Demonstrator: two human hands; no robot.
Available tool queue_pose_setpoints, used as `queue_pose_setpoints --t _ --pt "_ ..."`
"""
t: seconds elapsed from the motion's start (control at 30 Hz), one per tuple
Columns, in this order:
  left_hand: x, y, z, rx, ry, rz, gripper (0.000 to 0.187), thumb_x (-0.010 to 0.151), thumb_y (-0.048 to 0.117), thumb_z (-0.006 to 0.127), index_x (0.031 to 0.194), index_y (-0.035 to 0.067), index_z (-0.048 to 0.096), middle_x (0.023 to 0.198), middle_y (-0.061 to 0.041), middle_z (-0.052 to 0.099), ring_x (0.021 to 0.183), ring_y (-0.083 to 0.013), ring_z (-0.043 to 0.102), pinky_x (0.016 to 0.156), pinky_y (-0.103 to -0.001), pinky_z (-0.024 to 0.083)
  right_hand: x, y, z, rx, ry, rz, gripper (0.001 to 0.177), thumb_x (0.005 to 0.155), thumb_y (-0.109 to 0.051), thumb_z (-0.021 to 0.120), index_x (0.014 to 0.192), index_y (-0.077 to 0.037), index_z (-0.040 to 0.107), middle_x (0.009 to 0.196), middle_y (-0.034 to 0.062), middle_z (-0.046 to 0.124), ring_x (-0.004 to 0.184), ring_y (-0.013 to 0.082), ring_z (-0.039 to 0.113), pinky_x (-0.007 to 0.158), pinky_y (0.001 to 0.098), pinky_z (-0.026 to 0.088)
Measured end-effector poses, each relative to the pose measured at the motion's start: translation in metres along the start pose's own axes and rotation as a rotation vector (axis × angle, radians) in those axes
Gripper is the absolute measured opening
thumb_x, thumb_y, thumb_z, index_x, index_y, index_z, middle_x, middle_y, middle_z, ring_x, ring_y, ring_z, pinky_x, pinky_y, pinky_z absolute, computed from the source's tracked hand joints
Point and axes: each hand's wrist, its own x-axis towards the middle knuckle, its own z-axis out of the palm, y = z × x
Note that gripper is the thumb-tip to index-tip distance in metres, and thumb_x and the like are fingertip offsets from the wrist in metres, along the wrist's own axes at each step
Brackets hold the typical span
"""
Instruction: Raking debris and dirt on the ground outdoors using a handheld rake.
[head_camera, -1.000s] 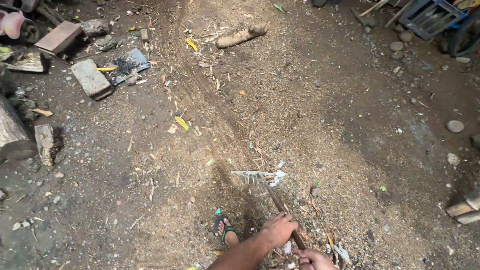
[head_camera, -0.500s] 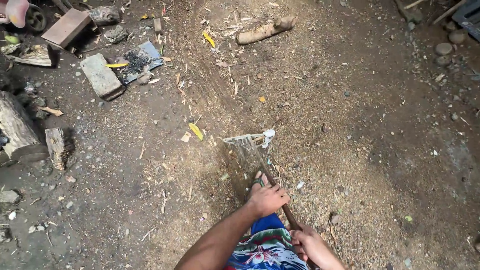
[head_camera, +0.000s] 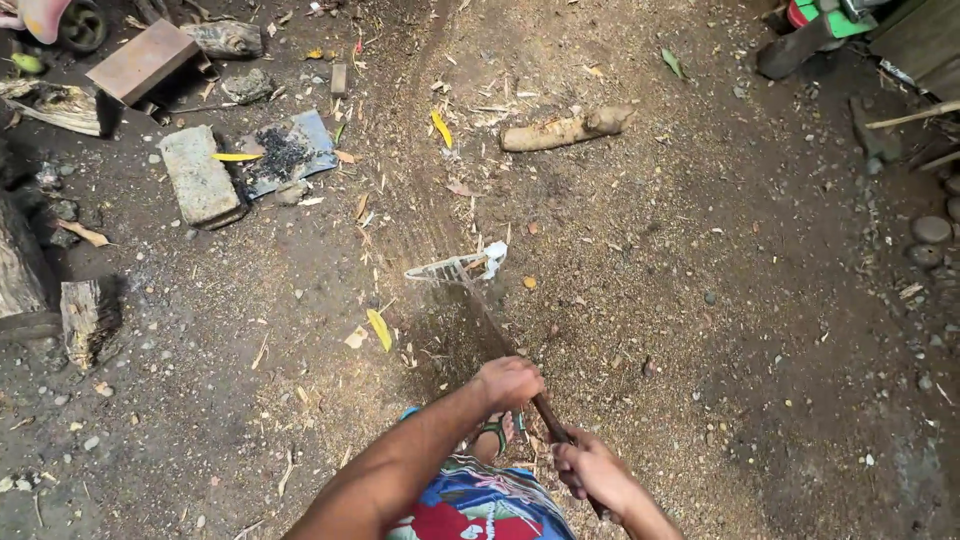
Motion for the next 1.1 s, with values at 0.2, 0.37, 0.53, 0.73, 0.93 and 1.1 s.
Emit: queue_pose_setpoints --t 0.2,0.37,0.53,0.73,0.93,1.1 --pt "0.028 -0.12 -0.057 -0.071 0.157 0.05 0.019 0.091 0.014 0.055 0.108 0.012 0.064 0.114 -0.009 0.068 0.117 -0.0305 0.064 0.1 -0.045 0.05 0.06 -0.126 0.02 -0.026 0.109 0.002 0.039 0.092 -0.011 0.059 0.13 -0.005 0.058 0.069 -0.002 0.052 0.05 0.008 0.045 0.041 0.0248 0.034" --pt "0.052 -0.219 -0.086 -0.064 0.089 0.135 0.013 0.095 0.017 0.054 0.104 0.011 0.062 0.11 -0.01 0.069 0.116 -0.0302 0.065 0.097 -0.045 0.053 0.142 -0.18 0.019 0.132 0.023 -0.061 0.036 0.092 -0.011 0.06 0.127 0.0 0.061 0.07 -0.0022 0.051 0.048 0.0079 0.042 0.039 0.0247 0.032" --pt "0.07 -0.313 -0.141 -0.044 0.034 0.218 0.017 0.093 0.016 0.054 0.107 0.01 0.062 0.11 -0.011 0.069 0.113 -0.0311 0.066 0.095 -0.045 0.055 0.247 -0.209 0.018 0.328 -0.088 -0.08 0.032 0.091 -0.007 0.062 0.121 0.003 0.06 0.07 0.001 0.051 0.048 0.0101 0.041 0.04 0.0254 0.03" --pt "0.103 -0.397 -0.186 -0.084 -0.009 0.225 0.019 0.095 0.017 0.054 0.111 0.012 0.063 0.113 -0.013 0.069 0.113 -0.0338 0.066 0.092 -0.048 0.055 0.343 -0.248 -0.004 0.347 -0.112 -0.123 0.033 0.093 -0.004 0.064 0.124 0.006 0.063 0.075 0.002 0.055 0.06 0.01 0.051 0.05 0.0236 0.035" --pt "0.15 -0.473 -0.226 -0.104 -0.128 0.167 0.024 0.097 0.016 0.052 0.118 0.018 0.062 0.115 -0.014 0.068 0.111 -0.036 0.067 0.092 -0.048 0.055 0.396 -0.324 -0.014 0.337 -0.037 -0.016 0.037 0.091 -0.008 0.066 0.127 0.003 0.066 0.072 0.0024 0.055 0.056 0.0109 0.048 0.046 0.0245 0.034" --pt "0.193 -0.541 -0.259 -0.021 -0.132 0.156 0.016 0.099 0.022 0.05 0.106 0.016 0.063 0.113 -0.012 0.069 0.119 -0.0304 0.065 0.099 -0.047 0.053 0.426 -0.414 -0.024 0.211 0.009 -0.057 0.042 0.092 -0.01 0.066 0.132 0.0 0.062 0.074 0.0016 0.057 0.057 0.0114 0.052 0.048 0.0263 0.039"
